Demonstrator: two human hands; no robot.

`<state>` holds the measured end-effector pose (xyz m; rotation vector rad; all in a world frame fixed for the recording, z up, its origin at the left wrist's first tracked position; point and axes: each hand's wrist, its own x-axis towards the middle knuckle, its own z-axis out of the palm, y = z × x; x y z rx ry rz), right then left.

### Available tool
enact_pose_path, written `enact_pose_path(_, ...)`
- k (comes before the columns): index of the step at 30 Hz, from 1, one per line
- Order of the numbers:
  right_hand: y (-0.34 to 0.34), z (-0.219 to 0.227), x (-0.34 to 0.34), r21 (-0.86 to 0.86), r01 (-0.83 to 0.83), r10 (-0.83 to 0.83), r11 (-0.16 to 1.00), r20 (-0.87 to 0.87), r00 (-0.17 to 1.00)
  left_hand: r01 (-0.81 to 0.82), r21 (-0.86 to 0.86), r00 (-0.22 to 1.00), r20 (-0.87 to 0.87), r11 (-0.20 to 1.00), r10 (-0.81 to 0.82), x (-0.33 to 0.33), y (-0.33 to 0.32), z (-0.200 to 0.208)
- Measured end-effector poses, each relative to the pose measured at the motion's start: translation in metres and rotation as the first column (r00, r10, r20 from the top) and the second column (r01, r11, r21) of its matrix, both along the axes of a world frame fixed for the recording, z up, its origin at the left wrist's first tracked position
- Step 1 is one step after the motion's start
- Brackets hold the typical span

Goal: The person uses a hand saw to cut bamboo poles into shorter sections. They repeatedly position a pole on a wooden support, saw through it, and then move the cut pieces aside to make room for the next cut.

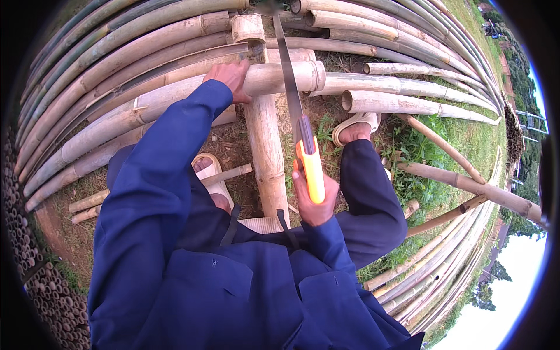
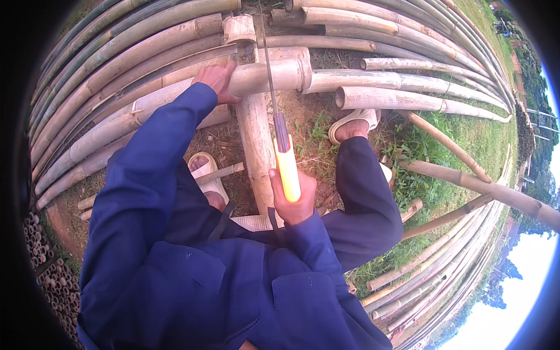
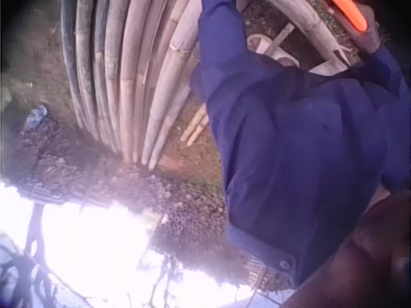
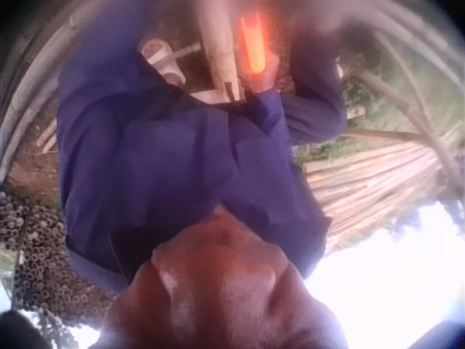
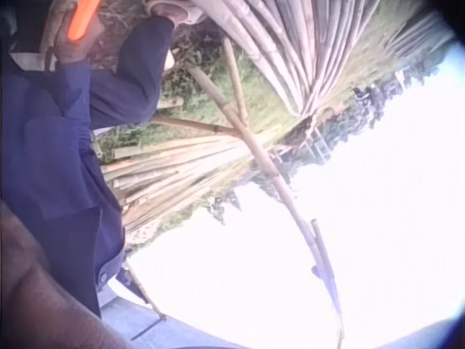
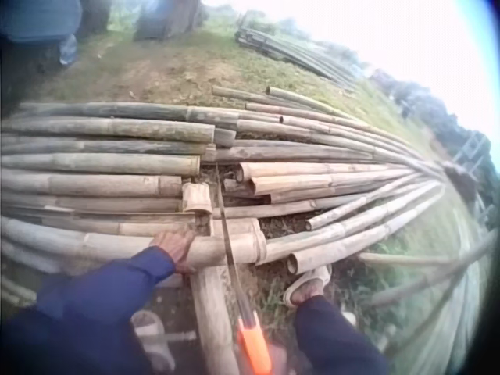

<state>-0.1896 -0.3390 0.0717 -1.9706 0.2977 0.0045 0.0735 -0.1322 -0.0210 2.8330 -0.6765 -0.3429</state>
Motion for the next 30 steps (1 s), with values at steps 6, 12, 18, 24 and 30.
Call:
enact_pose_path(6, 0.006, -0.003, -0.024, 0.006, 0.003, -0.003, 1.0, 0.014, 1.0, 0.03, 0.051, 1.0, -0.006, 0.998, -0.029, 0.005, 0.008, 0.016)
enact_pose_path(12, -0.006, 0.023, -0.064, 0.009, -0.045, 0.045, 0.999, 0.045, 0.998, 0.002, 0.034, 1.0, -0.005, 0.999, -0.002, -0.003, 0.0, 0.011)
enact_pose_path(18, 0.01, 0.005, 0.058, 0.045, -0.058, 0.05, 0.997, 0.16, 0.986, 0.011, 0.011, 0.997, -0.072, 1.0, -0.01, 0.01, 0.007, 0.002)
enact_pose_path(24, -0.011, -0.01, 0.015, 0.109, 0.005, -0.02, 0.994, 0.138, 0.99, 0.075, 0.055, 0.995, -0.066, 0.996, -0.071, -0.019, -0.018, 0.007)
enact_pose_path(30, -0.019, -0.027, 0.012, 0.069, -0.041, 0.031, 0.997, 0.138, 0.99, -0.009, 0.067, 1.0, 0.006, 0.998, 0.009, -0.027, -0.026, 0.008)
